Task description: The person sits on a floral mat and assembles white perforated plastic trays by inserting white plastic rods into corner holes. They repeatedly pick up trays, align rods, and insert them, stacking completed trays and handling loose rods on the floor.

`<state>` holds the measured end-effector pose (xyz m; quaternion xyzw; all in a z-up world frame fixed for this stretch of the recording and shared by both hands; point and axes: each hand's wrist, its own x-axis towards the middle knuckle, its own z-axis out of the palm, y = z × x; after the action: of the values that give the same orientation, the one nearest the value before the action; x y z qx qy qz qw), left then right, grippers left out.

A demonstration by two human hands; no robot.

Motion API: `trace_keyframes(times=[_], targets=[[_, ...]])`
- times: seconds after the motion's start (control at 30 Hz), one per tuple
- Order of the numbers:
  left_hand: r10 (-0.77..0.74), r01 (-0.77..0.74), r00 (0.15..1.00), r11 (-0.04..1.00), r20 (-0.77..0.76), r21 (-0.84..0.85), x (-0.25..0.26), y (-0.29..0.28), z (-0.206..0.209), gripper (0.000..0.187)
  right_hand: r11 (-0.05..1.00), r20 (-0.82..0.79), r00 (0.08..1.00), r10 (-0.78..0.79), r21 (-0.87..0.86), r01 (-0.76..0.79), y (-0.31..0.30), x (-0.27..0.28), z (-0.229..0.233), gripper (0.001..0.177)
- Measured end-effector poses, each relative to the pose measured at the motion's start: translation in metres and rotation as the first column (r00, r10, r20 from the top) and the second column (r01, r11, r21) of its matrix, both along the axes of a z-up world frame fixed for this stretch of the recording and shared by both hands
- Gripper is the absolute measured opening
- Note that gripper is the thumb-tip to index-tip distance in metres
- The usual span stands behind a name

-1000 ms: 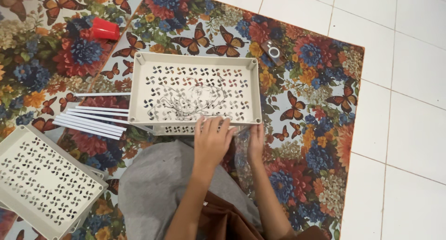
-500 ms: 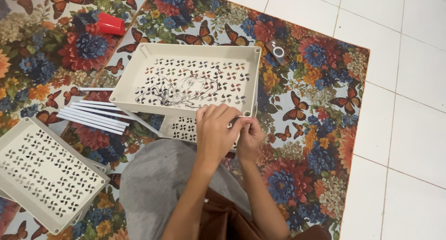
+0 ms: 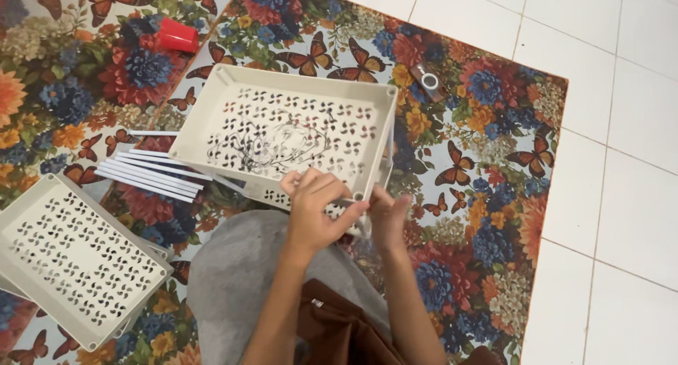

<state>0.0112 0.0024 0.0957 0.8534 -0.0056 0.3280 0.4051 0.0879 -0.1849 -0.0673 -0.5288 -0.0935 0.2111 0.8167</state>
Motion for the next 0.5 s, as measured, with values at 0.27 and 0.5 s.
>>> trace_keyframes(times=[0.27, 0.5], targets=[[-0.118, 0.118, 0.993, 0.992, 0.012, -0.036, -0.011, 0.002, -0.020, 0.038, 0.977, -0.190, 0.974, -0.122, -0.198, 0.084, -0.015, 0.054, 0.075, 0.060], [0.127, -0.123, 0.992, 0.980, -0.011, 0.157, -0.005, 0.008, -0.034, 0.031, 0.914, -0.219, 0.887, -0.405, -0.070, 0.400, -0.006, 0.024, 0.016, 0.047]])
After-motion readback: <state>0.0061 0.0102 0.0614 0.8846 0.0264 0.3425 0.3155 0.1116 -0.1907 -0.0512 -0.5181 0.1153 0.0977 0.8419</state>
